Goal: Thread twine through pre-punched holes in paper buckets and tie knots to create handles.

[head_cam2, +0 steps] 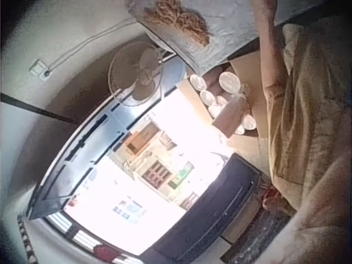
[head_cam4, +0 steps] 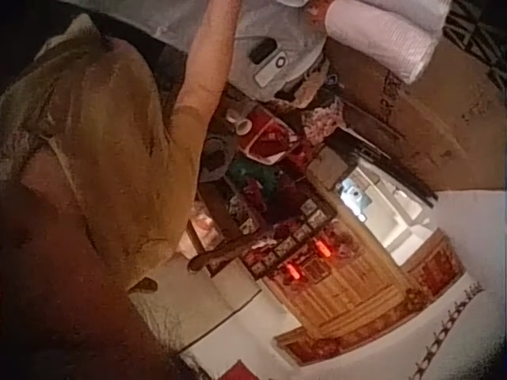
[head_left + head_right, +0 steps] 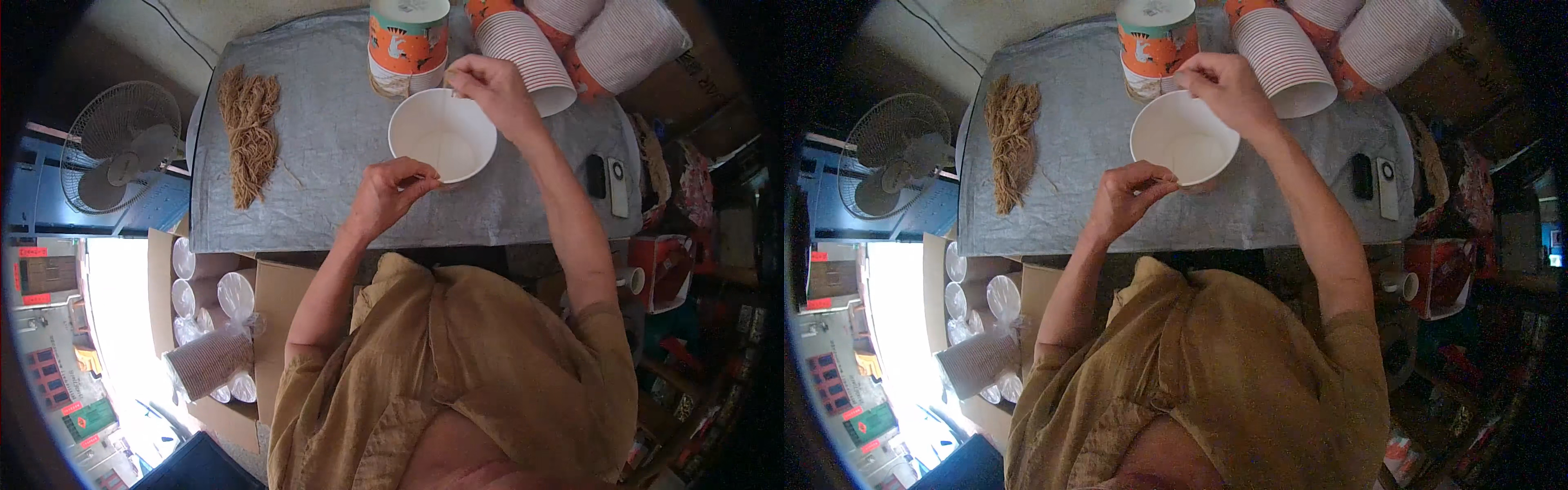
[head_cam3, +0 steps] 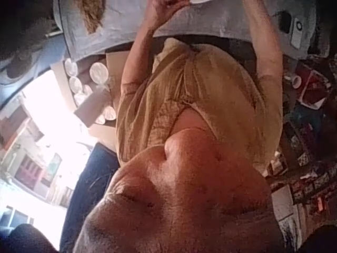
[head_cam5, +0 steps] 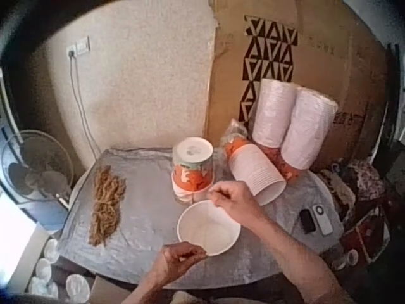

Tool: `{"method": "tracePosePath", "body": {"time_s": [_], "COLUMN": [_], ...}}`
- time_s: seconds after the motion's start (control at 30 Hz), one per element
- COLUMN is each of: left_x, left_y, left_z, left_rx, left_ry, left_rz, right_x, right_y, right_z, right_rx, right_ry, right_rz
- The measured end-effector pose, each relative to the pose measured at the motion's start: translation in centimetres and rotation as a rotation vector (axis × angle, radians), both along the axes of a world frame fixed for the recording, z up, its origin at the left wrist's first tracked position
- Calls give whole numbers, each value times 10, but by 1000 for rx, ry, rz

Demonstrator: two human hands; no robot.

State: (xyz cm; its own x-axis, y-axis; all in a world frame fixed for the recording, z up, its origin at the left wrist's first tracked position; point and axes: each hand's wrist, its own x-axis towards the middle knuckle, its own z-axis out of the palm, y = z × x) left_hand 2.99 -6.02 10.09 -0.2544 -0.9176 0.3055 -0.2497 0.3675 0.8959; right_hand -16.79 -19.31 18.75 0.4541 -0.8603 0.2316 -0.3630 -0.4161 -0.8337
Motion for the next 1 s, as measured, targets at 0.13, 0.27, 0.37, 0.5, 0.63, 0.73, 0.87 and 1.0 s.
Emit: {"method": "tracePosePath", "body": {"time_s": [0.13, 0.27, 0.37, 0.5, 0.63, 0.73, 0.87, 1.0], "left_x": [0, -7, -17, -34, -33, -7, 39, 64], "left_y": [7, 12, 8, 3, -4, -23, -85, -148], "left_z": [-4, 11, 17, 20, 22, 48, 76, 103], "left_rx": [141, 235, 283, 348, 447, 482, 276, 218], "left_ry": [387, 933, 1222, 1319, 1281, 1245, 1358, 1256], "left_rz": [192, 260, 152, 56, -27, -138, -282, -362], "right_x": [7, -37, -62, -72, -84, -103, -91, -68], "right_y": [14, 34, 42, 56, 45, 26, -17, -70], "right_z": [27, 29, -20, -55, -50, -33, 25, 81], "right_rx": [-162, -178, 9, 108, 136, 134, -130, -234], "right_ry": [-282, -440, -513, -604, -648, -653, -389, -226], "right_rz": [170, -17, 2, 19, -58, -93, -35, 64]}}
